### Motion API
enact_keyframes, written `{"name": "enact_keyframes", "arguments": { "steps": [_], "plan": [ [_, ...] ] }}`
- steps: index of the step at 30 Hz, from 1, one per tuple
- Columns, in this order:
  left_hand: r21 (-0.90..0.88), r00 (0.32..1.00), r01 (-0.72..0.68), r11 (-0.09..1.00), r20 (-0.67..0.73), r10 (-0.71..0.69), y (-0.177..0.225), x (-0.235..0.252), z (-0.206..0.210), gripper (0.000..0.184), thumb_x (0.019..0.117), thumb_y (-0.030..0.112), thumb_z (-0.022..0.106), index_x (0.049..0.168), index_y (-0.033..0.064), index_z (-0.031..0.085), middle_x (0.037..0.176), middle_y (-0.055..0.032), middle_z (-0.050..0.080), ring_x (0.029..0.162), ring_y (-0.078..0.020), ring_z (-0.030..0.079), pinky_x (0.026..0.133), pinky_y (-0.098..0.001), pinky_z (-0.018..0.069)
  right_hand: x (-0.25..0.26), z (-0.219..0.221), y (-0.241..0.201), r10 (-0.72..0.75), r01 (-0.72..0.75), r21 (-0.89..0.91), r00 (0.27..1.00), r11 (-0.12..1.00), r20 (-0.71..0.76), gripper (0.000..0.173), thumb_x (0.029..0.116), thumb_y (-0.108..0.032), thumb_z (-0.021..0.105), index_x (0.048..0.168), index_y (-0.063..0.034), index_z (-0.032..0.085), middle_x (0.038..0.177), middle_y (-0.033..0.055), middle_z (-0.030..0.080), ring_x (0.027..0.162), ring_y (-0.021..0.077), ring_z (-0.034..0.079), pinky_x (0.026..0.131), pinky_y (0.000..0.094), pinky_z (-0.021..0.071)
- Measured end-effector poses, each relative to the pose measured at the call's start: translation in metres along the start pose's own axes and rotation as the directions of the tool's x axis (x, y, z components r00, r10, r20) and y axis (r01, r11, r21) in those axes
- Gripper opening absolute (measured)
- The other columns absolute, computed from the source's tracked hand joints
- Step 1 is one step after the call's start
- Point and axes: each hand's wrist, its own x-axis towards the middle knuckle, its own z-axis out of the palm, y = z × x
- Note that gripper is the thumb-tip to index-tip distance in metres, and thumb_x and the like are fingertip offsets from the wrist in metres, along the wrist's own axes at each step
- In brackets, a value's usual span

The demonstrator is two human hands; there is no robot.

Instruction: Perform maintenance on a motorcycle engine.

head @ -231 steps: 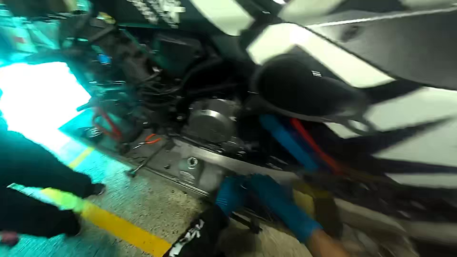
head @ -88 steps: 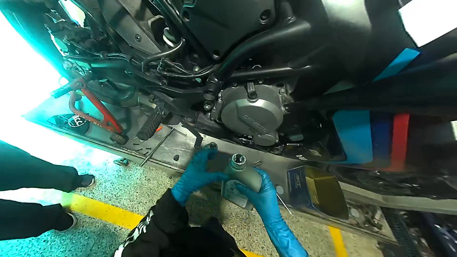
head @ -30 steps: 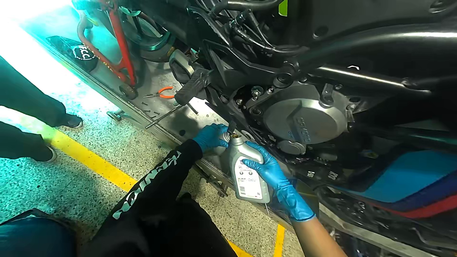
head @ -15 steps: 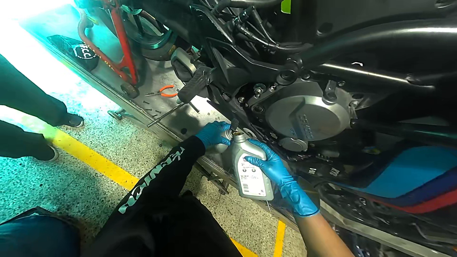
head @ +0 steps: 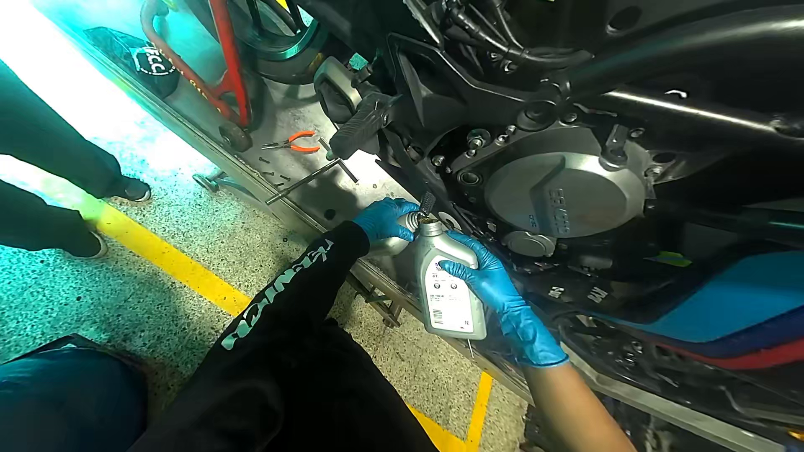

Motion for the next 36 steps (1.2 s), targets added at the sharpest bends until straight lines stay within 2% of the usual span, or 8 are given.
{"name": "enact_keyframes", "arguments": {
  "steps": [3, 6, 8, 17, 26, 36],
  "plan": [
    [0.005, 1.000, 0.017, 1.000, -0.005, -0.017, 0.001, -0.001, 0.000, 0.063, 0.0844, 0.028, 0.083, 0.141, 0.0132, 0.061, 0.142, -0.0143, 0.060, 0.133, -0.0340, 0.054, 0.113, -0.0534, 0.0403, -0.001, -0.001, 0.002, -0.004, 0.004, -0.012, 1.000, 1.000, -0.003, 0.067, 0.0831, -0.015, 0.084, 0.143, -0.0297, 0.059, 0.138, -0.0040, 0.065, 0.116, 0.0130, 0.066, 0.094, 0.0383, 0.0579],
    [-0.004, 1.000, 0.011, 1.000, -0.007, -0.012, 0.003, -0.002, -0.001, 0.062, 0.0846, 0.027, 0.083, 0.141, 0.0125, 0.062, 0.143, -0.0136, 0.060, 0.133, -0.0336, 0.055, 0.112, -0.0535, 0.0409, 0.001, 0.003, -0.010, 0.032, -0.031, 0.048, 0.999, 0.998, -0.011, 0.064, 0.0833, -0.006, 0.083, 0.142, -0.0209, 0.060, 0.139, 0.0002, 0.064, 0.120, 0.0140, 0.064, 0.100, 0.0375, 0.0551],
    [0.003, 1.000, -0.002, 1.000, -0.009, 0.002, 0.001, -0.001, 0.000, 0.062, 0.0850, 0.029, 0.083, 0.141, 0.0126, 0.061, 0.143, -0.0133, 0.060, 0.133, -0.0336, 0.054, 0.113, -0.0527, 0.0405, 0.002, 0.004, -0.014, 0.036, -0.035, 0.059, 0.999, 0.998, -0.008, 0.064, 0.0831, -0.005, 0.083, 0.142, -0.0186, 0.060, 0.140, 0.0008, 0.063, 0.121, 0.0134, 0.064, 0.102, 0.0365, 0.0542],
    [0.000, 1.000, 0.005, 1.000, -0.006, -0.005, 0.003, -0.002, -0.001, 0.065, 0.0841, 0.026, 0.084, 0.143, 0.0126, 0.060, 0.145, -0.0137, 0.059, 0.135, -0.0334, 0.053, 0.115, -0.0512, 0.0379, 0.001, 0.004, -0.014, 0.022, -0.021, 0.041, 1.000, 0.999, -0.017, 0.063, 0.0833, -0.003, 0.082, 0.141, -0.0155, 0.060, 0.140, 0.0021, 0.063, 0.122, 0.0119, 0.062, 0.103, 0.0345, 0.0525],
    [0.003, 1.000, 0.011, 1.000, 0.000, -0.011, 0.004, -0.001, -0.002, 0.063, 0.0847, 0.027, 0.083, 0.142, 0.0130, 0.061, 0.143, -0.0151, 0.059, 0.134, -0.0345, 0.053, 0.114, -0.0522, 0.0395, 0.004, -0.001, -0.014, 0.041, -0.041, 0.032, 0.999, 0.999, 0.007, 0.063, 0.0837, -0.006, 0.083, 0.141, -0.0182, 0.060, 0.137, 0.0022, 0.065, 0.119, 0.0140, 0.065, 0.100, 0.0375, 0.0548],
    [0.016, 1.000, 0.031, 0.999, -0.002, -0.031, 0.005, -0.001, -0.001, 0.063, 0.0850, 0.028, 0.083, 0.142, 0.0150, 0.061, 0.143, -0.0138, 0.060, 0.134, -0.0338, 0.053, 0.114, -0.0518, 0.0391, 0.005, -0.002, -0.017, 0.048, -0.048, 0.032, 0.999, 0.998, 0.011, 0.061, 0.0841, -0.004, 0.081, 0.140, -0.0164, 0.061, 0.136, 0.0025, 0.065, 0.119, 0.0115, 0.064, 0.101, 0.0334, 0.0540]
  ]
}}
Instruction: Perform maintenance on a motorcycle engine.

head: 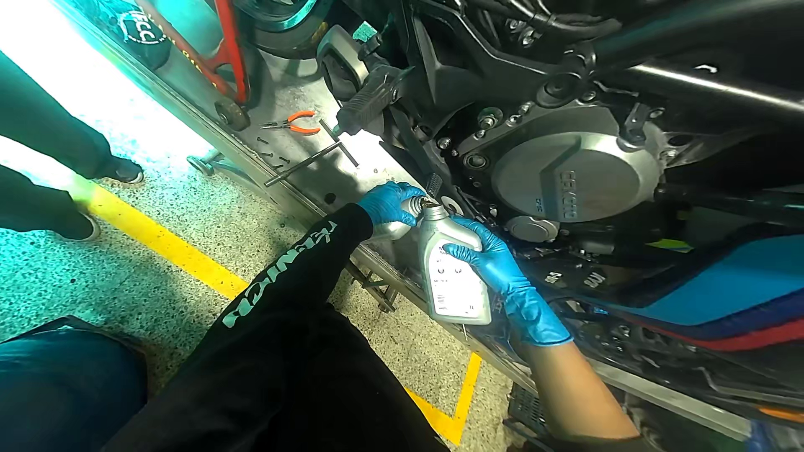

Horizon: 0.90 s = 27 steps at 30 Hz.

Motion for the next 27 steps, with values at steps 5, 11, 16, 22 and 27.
{"name": "enact_keyframes", "arguments": {
  "steps": [5, 11, 16, 22, 27],
  "plan": [
    [-0.006, 1.000, -0.002, 1.000, -0.001, 0.002, 0.0003, -0.0006, 0.0000, 0.063, 0.0848, 0.028, 0.083, 0.143, 0.0148, 0.061, 0.144, -0.0141, 0.059, 0.135, -0.0330, 0.053, 0.114, -0.0513, 0.0388, 0.0010, -0.0015, 0.0020, -0.004, 0.004, -0.010, 1.000, 1.000, 0.006, 0.061, 0.0841, -0.006, 0.082, 0.140, -0.0172, 0.061, 0.138, 0.0018, 0.064, 0.121, 0.0123, 0.063, 0.102, 0.0344, 0.0532],
    [0.007, 1.000, -0.002, 1.000, 0.001, 0.002, 0.0033, -0.0020, -0.0013, 0.063, 0.0854, 0.029, 0.083, 0.142, 0.0133, 0.061, 0.144, -0.0148, 0.059, 0.134, -0.0340, 0.053, 0.114, -0.0517, 0.0393, 0.0011, -0.0034, 0.0019, -0.009, 0.009, -0.033, 1.000, 0.999, 0.017, 0.061, 0.0850, -0.008, 0.082, 0.141, -0.0177, 0.061, 0.138, 0.0023, 0.065, 0.120, 0.0133, 0.064, 0.101, 0.0366, 0.0537],
    [0.006, 1.000, -0.005, 1.000, 0.002, 0.005, -0.0010, 0.0007, 0.0002, 0.065, 0.0844, 0.029, 0.084, 0.143, 0.0146, 0.060, 0.145, -0.0154, 0.058, 0.134, -0.0356, 0.053, 0.113, -0.0544, 0.0393, 0.0003, -0.0034, -0.0004, -0.012, 0.013, -0.047, 1.000, 0.999, 0.028, 0.059, 0.0862, -0.009, 0.081, 0.141, -0.0184, 0.061, 0.135, 0.0022, 0.066, 0.115, 0.0134, 0.066, 0.098, 0.0371, 0.0557],
    [0.010, 1.000, -0.022, 1.000, 0.000, 0.022, -0.0037, 0.0018, 0.0014, 0.064, 0.0842, 0.030, 0.083, 0.142, 0.0139, 0.061, 0.144, -0.0144, 0.059, 0.134, -0.0344, 0.053, 0.114, -0.0530, 0.0395, 0.0010, -0.0041, -0.0030, 0.012, -0.011, -0.030, 0.999, 0.999, 0.032, 0.059, 0.0856, -0.008, 0.081, 0.140, -0.0190, 0.061, 0.133, 0.0025, 0.067, 0.113, 0.0137, 0.067, 0.096, 0.0369, 0.0567],
    [0.024, 1.000, -0.004, 1.000, 0.001, 0.004, 0.0003, -0.0005, -0.0001, 0.064, 0.0852, 0.031, 0.083, 0.143, 0.0146, 0.060, 0.144, -0.0146, 0.059, 0.134, -0.0342, 0.053, 0.114, -0.0527, 0.0394, 0.0005, -0.0038, -0.0052, 0.011, -0.010, -0.009, 0.999, 1.000, 0.041, 0.057, 0.0859, -0.007, 0.081, 0.139, -0.0169, 0.062, 0.131, 0.0038, 0.068, 0.112, 0.0134, 0.067, 0.095, 0.0347, 0.0572]
  ]
}}
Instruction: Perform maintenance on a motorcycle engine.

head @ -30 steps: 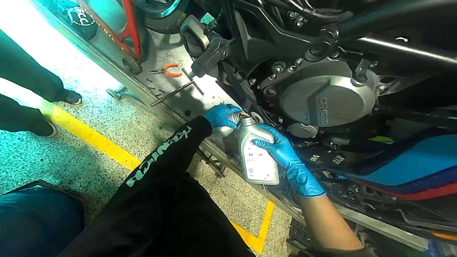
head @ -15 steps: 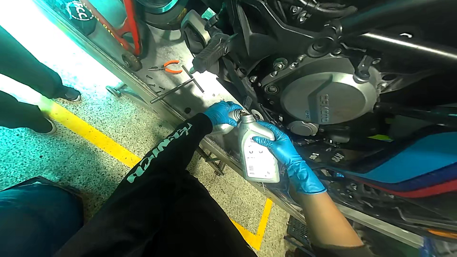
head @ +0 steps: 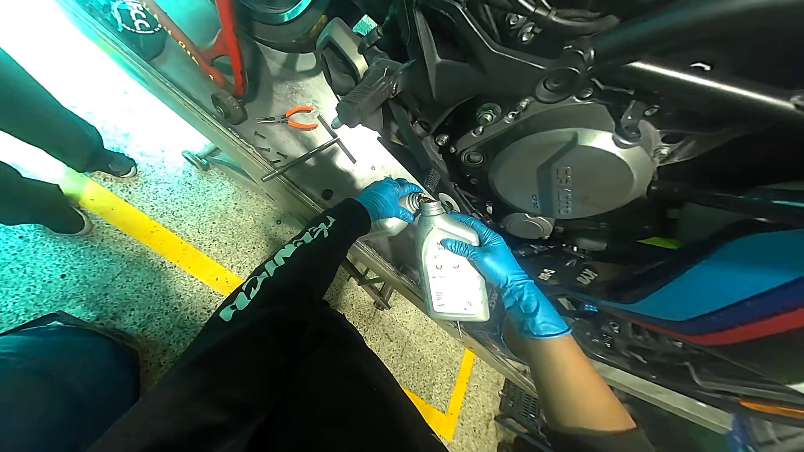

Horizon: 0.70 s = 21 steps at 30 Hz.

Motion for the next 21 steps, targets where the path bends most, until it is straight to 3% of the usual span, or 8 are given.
{"name": "enact_keyframes", "arguments": {
  "steps": [10, 21],
  "plan": [
    [-0.009, 1.000, 0.004, 1.000, 0.001, -0.004, -0.0002, 0.0007, 0.0009, 0.064, 0.0853, 0.030, 0.082, 0.143, 0.0150, 0.060, 0.144, -0.0145, 0.059, 0.135, -0.0337, 0.053, 0.115, -0.0519, 0.0385, 0.0001, -0.0014, 0.0004, 0.015, -0.015, -0.021, 1.000, 1.000, 0.001, 0.058, 0.0867, -0.009, 0.081, 0.140, -0.0186, 0.061, 0.134, 0.0032, 0.066, 0.113, 0.0134, 0.067, 0.096, 0.0358, 0.0564],
    [-0.007, 1.000, -0.014, 1.000, -0.009, 0.014, -0.0031, 0.0019, 0.0015, 0.064, 0.0845, 0.030, 0.083, 0.142, 0.0145, 0.061, 0.145, -0.0149, 0.058, 0.135, -0.0343, 0.053, 0.113, -0.0534, 0.0396, 0.0011, -0.0007, -0.0020, 0.026, -0.025, 0.019, 1.000, 0.999, -0.002, 0.056, 0.0857, -0.007, 0.080, 0.138, -0.0163, 0.062, 0.127, 0.0053, 0.069, 0.110, 0.0143, 0.068, 0.094, 0.0346, 0.0580]
  ]
}}
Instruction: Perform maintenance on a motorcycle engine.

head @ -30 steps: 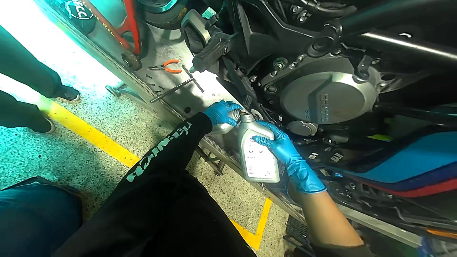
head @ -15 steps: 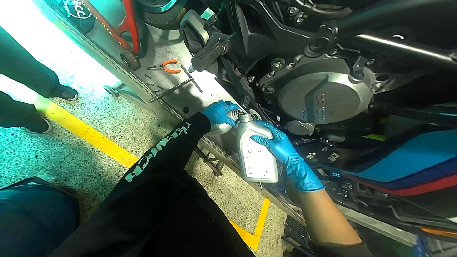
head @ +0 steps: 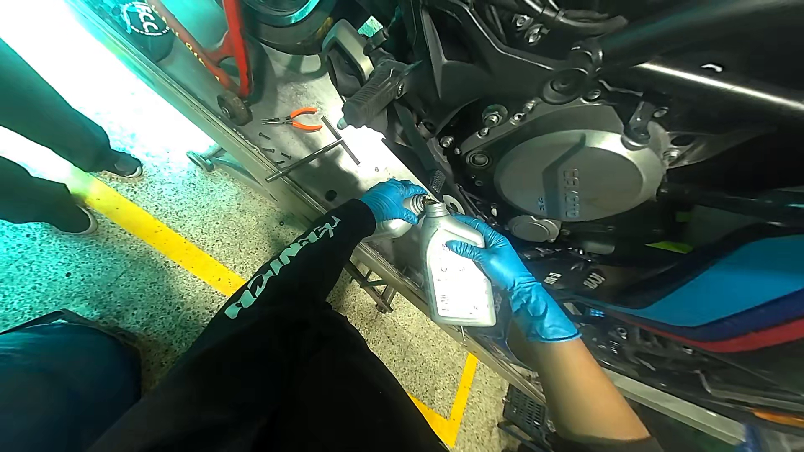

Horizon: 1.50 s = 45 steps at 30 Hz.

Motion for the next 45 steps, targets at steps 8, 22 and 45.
{"name": "enact_keyframes", "arguments": {
  "steps": [8, 22, 45],
  "plan": [
    [0.032, 0.999, 0.035, 0.999, 0.039, -0.037, 0.006, -0.001, -0.005, 0.065, 0.0861, 0.031, 0.082, 0.145, 0.0154, 0.058, 0.148, -0.0153, 0.055, 0.137, -0.0348, 0.051, 0.114, -0.0533, 0.0387, 0.001, 0.000, -0.002, 0.019, -0.019, -0.016, 1.000, 1.000, 0.007, 0.055, 0.0876, -0.006, 0.079, 0.138, -0.0172, 0.062, 0.128, 0.0049, 0.069, 0.109, 0.0152, 0.069, 0.093, 0.0361, 0.0579],
    [0.009, 0.998, 0.060, 0.998, 0.032, -0.060, 0.010, 0.000, -0.007, 0.065, 0.0847, 0.031, 0.084, 0.144, 0.0164, 0.060, 0.147, -0.0134, 0.057, 0.136, -0.0338, 0.052, 0.113, -0.0550, 0.0400, 0.004, -0.004, -0.002, 0.033, -0.033, -0.023, 0.999, 0.999, -0.001, 0.056, 0.0861, -0.005, 0.080, 0.138, -0.0172, 0.063, 0.129, 0.0046, 0.069, 0.113, 0.0161, 0.067, 0.096, 0.0375, 0.0571],
    [0.013, 0.997, 0.060, 0.998, 0.037, -0.061, 0.006, -0.001, -0.004, 0.064, 0.0856, 0.032, 0.083, 0.143, 0.0178, 0.060, 0.144, -0.0109, 0.059, 0.134, -0.0320, 0.054, 0.113, -0.0528, 0.0408, 0.003, -0.003, -0.001, 0.024, -0.024, -0.003, 1.000, 1.000, 0.002, 0.054, 0.0857, -0.006, 0.080, 0.136, -0.0165, 0.064, 0.125, 0.0043, 0.071, 0.110, 0.0156, 0.069, 0.095, 0.0355, 0.0583]
  ]
}}
